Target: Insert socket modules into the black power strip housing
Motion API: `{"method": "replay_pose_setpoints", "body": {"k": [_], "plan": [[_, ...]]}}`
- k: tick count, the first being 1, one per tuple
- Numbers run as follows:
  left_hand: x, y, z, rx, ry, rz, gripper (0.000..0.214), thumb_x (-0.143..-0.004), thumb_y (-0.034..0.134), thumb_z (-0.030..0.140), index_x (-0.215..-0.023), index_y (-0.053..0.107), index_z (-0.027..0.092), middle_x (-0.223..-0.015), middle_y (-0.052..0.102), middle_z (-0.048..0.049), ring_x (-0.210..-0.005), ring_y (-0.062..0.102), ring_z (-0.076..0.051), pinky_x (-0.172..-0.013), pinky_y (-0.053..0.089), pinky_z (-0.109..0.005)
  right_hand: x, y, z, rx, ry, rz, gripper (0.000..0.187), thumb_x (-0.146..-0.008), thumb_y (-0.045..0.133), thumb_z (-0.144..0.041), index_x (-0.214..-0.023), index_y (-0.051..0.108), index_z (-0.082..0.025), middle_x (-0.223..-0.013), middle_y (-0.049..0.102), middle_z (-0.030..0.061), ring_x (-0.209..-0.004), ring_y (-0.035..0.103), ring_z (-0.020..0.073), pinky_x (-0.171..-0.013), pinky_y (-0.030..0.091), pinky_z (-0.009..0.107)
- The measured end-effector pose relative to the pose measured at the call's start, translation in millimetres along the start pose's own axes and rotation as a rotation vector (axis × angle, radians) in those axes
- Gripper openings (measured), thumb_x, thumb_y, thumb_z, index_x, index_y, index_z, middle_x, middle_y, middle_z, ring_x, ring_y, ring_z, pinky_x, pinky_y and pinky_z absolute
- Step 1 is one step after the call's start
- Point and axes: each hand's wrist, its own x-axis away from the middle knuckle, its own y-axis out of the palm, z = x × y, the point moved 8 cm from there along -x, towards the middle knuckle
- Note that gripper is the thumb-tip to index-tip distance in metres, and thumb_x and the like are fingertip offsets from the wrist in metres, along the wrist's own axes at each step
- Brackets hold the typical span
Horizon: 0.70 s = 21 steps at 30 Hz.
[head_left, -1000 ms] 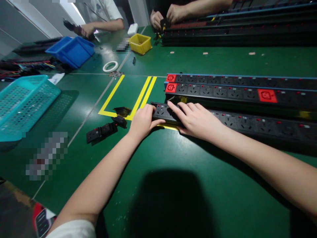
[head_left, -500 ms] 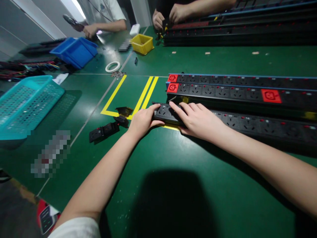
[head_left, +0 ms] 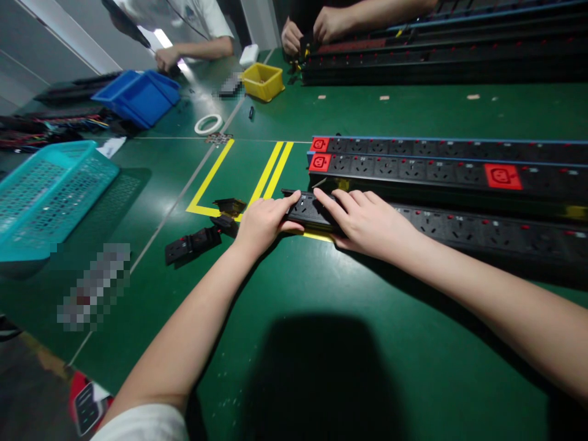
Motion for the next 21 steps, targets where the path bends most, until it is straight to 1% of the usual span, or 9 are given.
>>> {"method": "replay_pose_setpoints", "body": {"k": [2,3,6,9,12,14,18,21], "plan": [[0.0,-0.6,2.0,-0.036,0.011,-0.001,0.082,-0.082,0.073,0.069,-0.148,0.064,0.021,-0.108,0.081,-0.0162,-0.097,0.078,-0.033,-0.085,0.054,-0.04,0.0,-0.3,-0.2,0.003,-0.001,0.0,0.081,-0.102,0.053,-0.038,-0.169,0.023,-0.005,-0.138,0.064,0.0252,-0.106,0.064,0.0344,-0.084,0.04,0.041],[0.0,-0.3,3.1,-0.048,0.012,-0.005,0.082,-0.083,0.073,0.068,-0.148,0.063,0.02,-0.107,0.081,-0.0166,-0.097,0.078,-0.033,-0.085,0.053,-0.04,-0.1,-0.3,-0.2,0.004,0.0,0.001,0.08,-0.102,0.053,-0.038,-0.169,0.023,-0.005,-0.138,0.064,0.0251,-0.106,0.064,0.0345,-0.085,0.04,0.041],[0.8,1.4,5.0,-0.053,-0.001,-0.006,0.084,-0.082,0.077,0.063,-0.15,0.059,0.016,-0.117,0.079,-0.0198,-0.103,0.076,-0.035,-0.091,0.052,-0.042,-0.3,-0.1,0.0,-0.001,0.0,0.003,0.08,-0.101,0.053,-0.037,-0.169,0.024,-0.005,-0.139,0.064,0.025,-0.106,0.064,0.0342,-0.085,0.04,0.04],[2.7,1.8,3.0,-0.044,-0.045,0.031,0.084,-0.08,0.08,0.064,-0.143,0.059,0.014,-0.123,0.077,-0.0215,-0.108,0.076,-0.035,-0.096,0.051,-0.043,-0.3,0.4,0.6,-0.009,0.002,0.011,0.081,-0.101,0.055,-0.038,-0.168,0.026,-0.006,-0.139,0.064,0.0254,-0.105,0.064,0.0335,-0.085,0.04,0.04],[4.6,0.7,-0.9,-0.028,-0.089,0.077,0.08,-0.076,0.083,0.066,-0.132,0.061,0.015,-0.118,0.077,-0.02,-0.109,0.075,-0.035,-0.096,0.05,-0.042,-0.1,0.6,0.7,-0.012,0.002,0.012,0.081,-0.1,0.055,-0.038,-0.168,0.026,-0.005,-0.139,0.064,0.0255,-0.105,0.063,0.0336,-0.085,0.04,0.04],[4.9,1.2,-1.2,-0.01,-0.086,0.082,0.075,-0.075,0.085,0.064,-0.128,0.062,0.016,-0.117,0.077,-0.0187,-0.109,0.074,-0.035,-0.096,0.05,-0.043,0.0,0.6,0.5,-0.011,0.002,0.007,0.081,-0.101,0.055,-0.038,-0.169,0.025,-0.005,-0.14,0.064,0.0257,-0.106,0.063,0.0338,-0.085,0.04,0.04],[5.1,1.8,1.0,0.044,-0.07,0.071,0.066,-0.077,0.086,0.057,-0.126,0.064,0.018,-0.117,0.077,-0.017,-0.11,0.073,-0.034,-0.1,0.051,-0.046,0.0,0.2,0.2,-0.003,0.005,-0.005,0.079,-0.102,0.052,-0.037,-0.169,0.024,-0.006,-0.14,0.063,0.0257,-0.105,0.064,0.0337,-0.084,0.039,0.04],[7.9,1.5,0.2,0.149,-0.112,0.074,0.062,-0.078,0.089,0.051,-0.125,0.065,0.019,-0.118,0.077,-0.0152,-0.114,0.072,-0.034,-0.102,0.052,-0.048,-0.2,-0.1,0.0,0.007,0.006,-0.01,0.08,-0.102,0.053,-0.038,-0.169,0.024,-0.005,-0.139,0.064,0.0254,-0.105,0.064,0.0341,-0.084,0.039,0.04]]}}
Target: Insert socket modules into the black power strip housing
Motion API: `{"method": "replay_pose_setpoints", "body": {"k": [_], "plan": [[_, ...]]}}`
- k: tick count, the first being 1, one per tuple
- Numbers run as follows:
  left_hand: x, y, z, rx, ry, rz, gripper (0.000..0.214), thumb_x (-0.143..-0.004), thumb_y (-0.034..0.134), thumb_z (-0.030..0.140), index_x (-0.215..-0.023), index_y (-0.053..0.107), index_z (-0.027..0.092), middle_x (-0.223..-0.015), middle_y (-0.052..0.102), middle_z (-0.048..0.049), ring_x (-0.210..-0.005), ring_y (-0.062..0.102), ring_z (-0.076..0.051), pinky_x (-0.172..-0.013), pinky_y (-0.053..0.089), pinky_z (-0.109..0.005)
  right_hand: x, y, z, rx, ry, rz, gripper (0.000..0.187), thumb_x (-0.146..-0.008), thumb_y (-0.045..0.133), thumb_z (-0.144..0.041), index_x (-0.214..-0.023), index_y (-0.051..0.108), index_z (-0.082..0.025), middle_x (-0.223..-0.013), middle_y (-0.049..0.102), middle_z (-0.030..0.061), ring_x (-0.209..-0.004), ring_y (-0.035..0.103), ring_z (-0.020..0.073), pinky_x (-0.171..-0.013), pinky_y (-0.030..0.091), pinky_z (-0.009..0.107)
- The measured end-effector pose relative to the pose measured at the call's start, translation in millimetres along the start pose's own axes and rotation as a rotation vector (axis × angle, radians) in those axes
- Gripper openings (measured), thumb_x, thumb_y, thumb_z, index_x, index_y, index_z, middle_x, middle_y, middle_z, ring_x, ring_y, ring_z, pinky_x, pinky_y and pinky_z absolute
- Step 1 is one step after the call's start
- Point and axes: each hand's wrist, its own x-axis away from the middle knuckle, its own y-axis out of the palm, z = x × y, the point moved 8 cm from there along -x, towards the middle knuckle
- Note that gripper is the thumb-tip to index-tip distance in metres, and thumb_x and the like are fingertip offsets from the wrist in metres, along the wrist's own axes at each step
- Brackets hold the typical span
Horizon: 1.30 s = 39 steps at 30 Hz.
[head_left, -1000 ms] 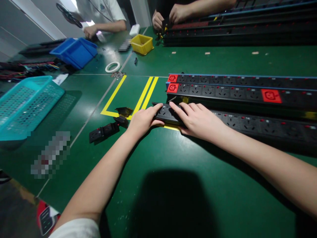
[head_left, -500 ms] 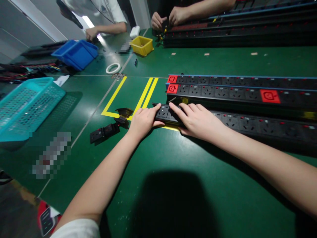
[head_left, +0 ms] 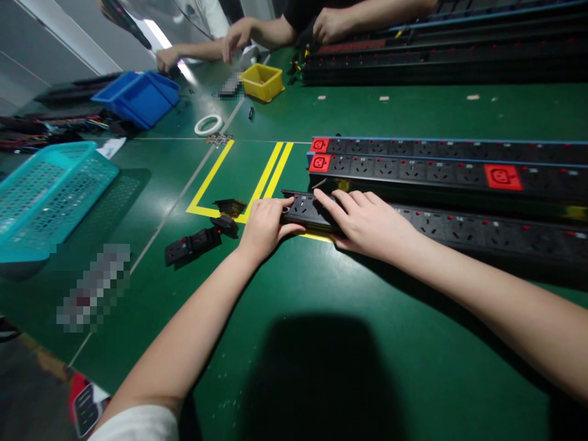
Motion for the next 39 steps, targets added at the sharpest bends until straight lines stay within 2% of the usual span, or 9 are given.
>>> {"method": "replay_pose_setpoints", "body": {"k": [6,12,17,21,23,26,31,34,39], "plan": [[6.1,3.6,-7.4,0.364,-0.153,0.015,0.056,-0.081,0.089,0.045,-0.13,0.069,0.023,-0.125,0.078,-0.0112,-0.114,0.074,-0.03,-0.103,0.057,-0.046,-0.2,0.0,0.0,-0.012,-0.001,-0.006,0.081,-0.102,0.053,-0.038,-0.169,0.023,-0.005,-0.141,0.063,0.0266,-0.106,0.064,0.0345,-0.084,0.039,0.041],[-0.4,3.2,1.0,0.315,0.014,-0.032,0.053,-0.089,0.082,0.046,-0.137,0.073,0.026,-0.119,0.078,-0.0086,-0.113,0.068,-0.028,-0.106,0.052,-0.047,-0.2,0.3,0.1,-0.031,0.008,-0.012,0.08,-0.103,0.054,-0.037,-0.17,0.023,-0.005,-0.143,0.062,0.0266,-0.109,0.065,0.0347,-0.086,0.04,0.041],[-1.3,3.3,7.6,0.312,0.175,-0.066,0.049,-0.1,0.069,0.043,-0.147,0.066,0.032,-0.129,0.07,-0.0073,-0.124,0.06,-0.025,-0.112,0.046,-0.045,-0.5,0.3,-0.5,-0.039,0.005,0.024,0.081,-0.101,0.056,-0.037,-0.169,0.025,-0.004,-0.143,0.063,0.0273,-0.112,0.065,0.0369,-0.089,0.042,0.044],[-1.7,1.2,12.3,0.289,0.18,-0.041,0.049,-0.099,0.068,0.044,-0.146,0.066,0.03,-0.13,0.068,-0.0081,-0.123,0.059,-0.026,-0.111,0.045,-0.045,0.5,-1.5,-1.0,-0.126,-0.041,0.098,0.08,-0.099,0.057,-0.032,-0.167,0.027,-0.002,-0.164,0.048,0.0267,-0.138,0.054,0.0396,-0.103,0.042,0.048],[-2.3,-2.8,14.7,0.285,0.159,-0.005,0.046,-0.098,0.069,0.043,-0.141,0.068,0.027,-0.129,0.068,-0.0086,-0.122,0.061,-0.027,-0.109,0.045,-0.045,2.0,-2.5,-2.5,-0.168,-0.101,0.139,0.076,-0.101,0.055,-0.028,-0.168,0.027,-0.004,-0.171,0.04,0.0213,-0.152,0.043,0.0371,-0.111,0.039,0.05],[-2.8,-11.0,12.0,0.299,0.095,0.086,0.032,-0.099,0.061,0.038,-0.125,0.072,0.025,-0.125,0.071,-0.0077,-0.12,0.064,-0.027,-0.108,0.045,-0.046,4.3,-2.3,-3.8,-0.21,-0.186,0.169,0.069,-0.106,0.047,-0.026,-0.17,0.024,-0.01,-0.173,0.039,0.0154,-0.157,0.038,0.0326,-0.113,0.037,0.049],[3.6,-20.2,-19.8,0.323,-0.207,0.329,0.034,-0.098,0.054,0.029,-0.131,0.06,0.023,-0.121,0.073,-0.0083,-0.116,0.066,-0.025,-0.106,0.047,-0.043,5.9,-1.2,-5.0,-0.245,-0.268,0.138,0.061,-0.108,0.041,-0.022,-0.167,0.032,-0.012,-0.17,0.045,0.0116,-0.158,0.038,0.0313,-0.116,0.034,0.05],[5.8,-17.0,-25.7,0.24,-0.279,0.336,0.035,-0.095,0.057,0.026,-0.131,0.057,0.023,-0.12,0.074,-0.0081,-0.117,0.065,-0.026,-0.109,0.044,-0.044,5.1,-0.6,-4.1,-0.293,-0.257,0.098,0.07,-0.104,0.053,-0.034,-0.168,0.031,-0.014,-0.17,0.044,0.0126,-0.157,0.039,0.0339,-0.117,0.032,0.051],[3.4,-16.9,-12.1,0.105,-0.243,0.264,0.026,-0.1,0.051,0.025,-0.125,0.059,0.024,-0.121,0.073,-0.0074,-0.123,0.062,-0.027,-0.112,0.039,-0.045,1.9,-1.5,-6.0,-0.285,-0.21,0.091,0.076,-0.099,0.06,-0.043,-0.167,0.035,-0.019,-0.168,0.049,0.0093,-0.145,0.049,0.0362,-0.122,0.022,0.058]]}}
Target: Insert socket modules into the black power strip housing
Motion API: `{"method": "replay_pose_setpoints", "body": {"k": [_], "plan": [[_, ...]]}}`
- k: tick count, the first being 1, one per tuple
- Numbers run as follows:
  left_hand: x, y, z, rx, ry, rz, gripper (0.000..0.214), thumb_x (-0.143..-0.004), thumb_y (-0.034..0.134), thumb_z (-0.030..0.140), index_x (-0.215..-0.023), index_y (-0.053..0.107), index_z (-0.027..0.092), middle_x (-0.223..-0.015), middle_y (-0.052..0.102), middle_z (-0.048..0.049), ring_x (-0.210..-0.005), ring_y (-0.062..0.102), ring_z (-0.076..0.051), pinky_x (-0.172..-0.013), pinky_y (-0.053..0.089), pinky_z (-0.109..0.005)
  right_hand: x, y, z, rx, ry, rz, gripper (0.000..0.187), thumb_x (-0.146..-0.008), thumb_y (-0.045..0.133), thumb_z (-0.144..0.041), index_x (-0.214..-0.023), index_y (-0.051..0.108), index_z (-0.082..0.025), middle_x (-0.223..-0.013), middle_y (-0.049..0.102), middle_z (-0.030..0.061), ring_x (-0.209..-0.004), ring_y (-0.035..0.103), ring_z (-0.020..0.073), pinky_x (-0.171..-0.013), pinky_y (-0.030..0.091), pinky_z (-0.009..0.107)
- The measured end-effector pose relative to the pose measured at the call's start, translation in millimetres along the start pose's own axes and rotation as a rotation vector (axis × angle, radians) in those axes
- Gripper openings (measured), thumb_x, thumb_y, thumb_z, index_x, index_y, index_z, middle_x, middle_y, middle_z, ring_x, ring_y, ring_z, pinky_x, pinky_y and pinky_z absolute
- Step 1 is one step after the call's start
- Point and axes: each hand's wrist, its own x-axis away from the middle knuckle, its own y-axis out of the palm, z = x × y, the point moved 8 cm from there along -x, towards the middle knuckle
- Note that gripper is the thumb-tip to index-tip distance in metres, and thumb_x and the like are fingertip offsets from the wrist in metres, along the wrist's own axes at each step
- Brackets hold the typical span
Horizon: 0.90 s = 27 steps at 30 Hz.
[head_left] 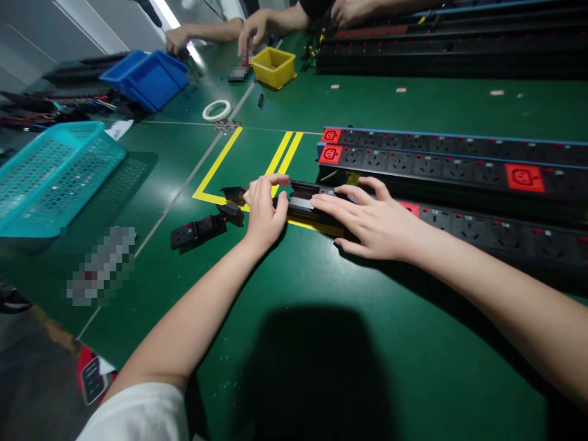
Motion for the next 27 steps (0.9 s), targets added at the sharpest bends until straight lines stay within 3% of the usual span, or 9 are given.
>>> {"method": "replay_pose_setpoints", "body": {"k": [6,11,15,18,23,27], "plan": [[0.8,0.0,6.5,-0.109,-0.063,-0.025,0.027,-0.099,0.049,0.024,-0.122,0.063,0.024,-0.127,0.072,-0.0092,-0.132,0.059,-0.03,-0.117,0.035,-0.048,-3.2,0.3,-4.1,0.106,0.006,0.046,0.076,-0.096,0.061,-0.052,-0.162,0.043,-0.018,-0.16,0.058,0.0089,-0.133,0.051,0.0351,-0.125,0.014,0.06],[-1.3,-8.2,2.6,-0.227,-0.139,0.048,0.024,-0.097,0.053,0.03,-0.114,0.069,0.027,-0.135,0.071,-0.0095,-0.155,0.04,-0.035,-0.128,0.019,-0.058,-2.2,-4.7,-5.8,0.197,0.027,0.111,0.064,-0.098,0.058,-0.052,-0.153,0.054,-0.02,-0.145,0.068,0.008,-0.123,0.051,0.0342,-0.123,0.014,0.062],[-4.7,-10.8,-8.3,-0.242,-0.192,0.054,0.026,-0.098,0.049,0.031,-0.113,0.07,0.029,-0.137,0.07,-0.0088,-0.159,0.035,-0.034,-0.131,0.014,-0.062,-1.3,-7.3,-9.5,0.277,0.028,0.114,0.059,-0.099,0.056,-0.053,-0.146,0.061,-0.017,-0.135,0.071,0.0096,-0.116,0.053,0.0327,-0.121,0.017,0.059],[-6.4,-10.3,-15.9,-0.243,-0.219,0.048,0.026,-0.097,0.049,0.029,-0.114,0.07,0.029,-0.139,0.069,-0.0093,-0.16,0.033,-0.033,-0.132,0.013,-0.064,0.9,-5.4,-10.9,0.302,0.007,0.104,0.061,-0.101,0.055,-0.051,-0.151,0.056,-0.016,-0.138,0.07,0.0108,-0.126,0.053,0.0343,-0.122,0.017,0.058],[-7.8,-6.5,-19.3,-0.219,-0.213,0.032,0.024,-0.094,0.053,0.024,-0.11,0.069,0.028,-0.138,0.069,-0.0102,-0.16,0.034,-0.034,-0.132,0.009,-0.068,2.5,0.6,-7.6,0.241,-0.02,0.086,0.073,-0.099,0.057,-0.055,-0.16,0.046,-0.017,-0.165,0.051,0.0129,-0.155,0.035,0.0374,-0.123,0.021,0.058],[-8.5,-3.3,-21.8,-0.166,-0.176,0.044,0.019,-0.091,0.057,0.022,-0.105,0.068,0.027,-0.134,0.07,-0.0113,-0.157,0.039,-0.037,-0.131,0.006,-0.072,0.5,2.3,-7.2,0.161,-0.038,0.038,0.072,-0.101,0.056,-0.052,-0.159,0.046,-0.011,-0.161,0.055,0.019,-0.151,0.045,0.0384,-0.115,0.035,0.055]]}}
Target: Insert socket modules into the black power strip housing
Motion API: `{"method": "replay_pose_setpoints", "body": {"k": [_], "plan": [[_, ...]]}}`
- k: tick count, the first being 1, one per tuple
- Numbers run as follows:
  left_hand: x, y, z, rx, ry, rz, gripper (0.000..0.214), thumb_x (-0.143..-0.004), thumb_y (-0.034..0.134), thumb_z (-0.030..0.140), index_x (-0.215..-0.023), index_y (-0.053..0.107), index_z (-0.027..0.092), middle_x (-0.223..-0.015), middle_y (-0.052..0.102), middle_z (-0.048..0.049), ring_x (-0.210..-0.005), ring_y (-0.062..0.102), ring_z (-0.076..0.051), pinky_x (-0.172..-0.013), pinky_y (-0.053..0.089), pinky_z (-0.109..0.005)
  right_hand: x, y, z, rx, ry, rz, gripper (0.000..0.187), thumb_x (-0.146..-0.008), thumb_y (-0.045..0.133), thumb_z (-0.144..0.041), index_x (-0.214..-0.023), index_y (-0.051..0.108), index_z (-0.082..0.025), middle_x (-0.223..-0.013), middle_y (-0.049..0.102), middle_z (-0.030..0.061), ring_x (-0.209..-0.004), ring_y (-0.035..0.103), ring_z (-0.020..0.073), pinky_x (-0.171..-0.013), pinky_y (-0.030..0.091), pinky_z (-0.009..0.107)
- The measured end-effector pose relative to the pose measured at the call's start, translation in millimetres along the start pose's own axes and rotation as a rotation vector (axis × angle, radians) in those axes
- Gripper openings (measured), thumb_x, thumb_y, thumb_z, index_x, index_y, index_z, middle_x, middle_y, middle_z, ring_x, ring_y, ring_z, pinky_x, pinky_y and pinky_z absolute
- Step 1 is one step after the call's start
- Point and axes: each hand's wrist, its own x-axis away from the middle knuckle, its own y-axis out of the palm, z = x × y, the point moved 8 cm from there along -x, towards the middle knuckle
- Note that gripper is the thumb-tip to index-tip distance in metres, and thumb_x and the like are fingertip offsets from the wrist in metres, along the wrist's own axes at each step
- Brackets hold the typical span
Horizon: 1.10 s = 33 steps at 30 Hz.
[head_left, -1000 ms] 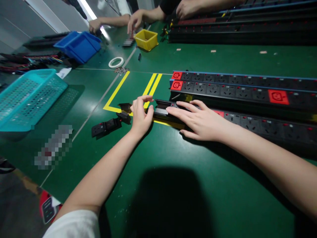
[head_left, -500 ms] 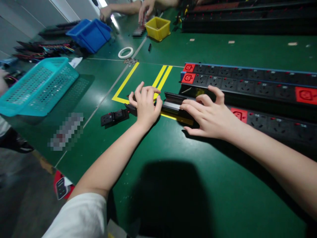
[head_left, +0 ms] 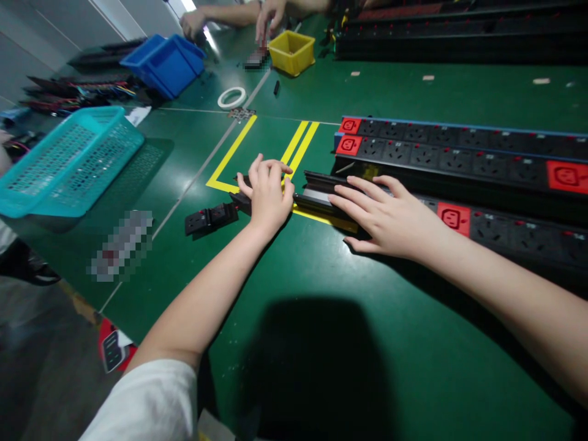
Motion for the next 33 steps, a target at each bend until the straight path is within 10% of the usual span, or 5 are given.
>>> {"method": "replay_pose_setpoints", "body": {"k": [15,33], "plan": [[-5.6,2.9,-16.4,0.154,0.053,0.063,0.047,-0.084,0.052,0.012,-0.13,0.058,0.024,-0.146,0.061,-0.0135,-0.155,0.043,-0.031,-0.136,0.02,-0.058,-1.3,-2.3,0.2,-0.027,0.002,-0.001,0.07,-0.099,0.062,-0.049,-0.156,0.05,-0.009,-0.156,0.06,0.0203,-0.148,0.047,0.0392,-0.109,0.036,0.051],[-10.3,-0.4,-8.7,0.243,0.051,0.008,0.021,-0.093,0.072,0.046,-0.101,0.067,0.026,-0.101,0.07,-0.0052,-0.105,0.065,-0.027,-0.102,0.05,-0.043,-2.2,-3.0,-0.5,-0.026,0.001,0.002,0.07,-0.098,0.063,-0.048,-0.155,0.052,-0.008,-0.155,0.06,0.0201,-0.146,0.047,0.0392,-0.111,0.036,0.052]]}}
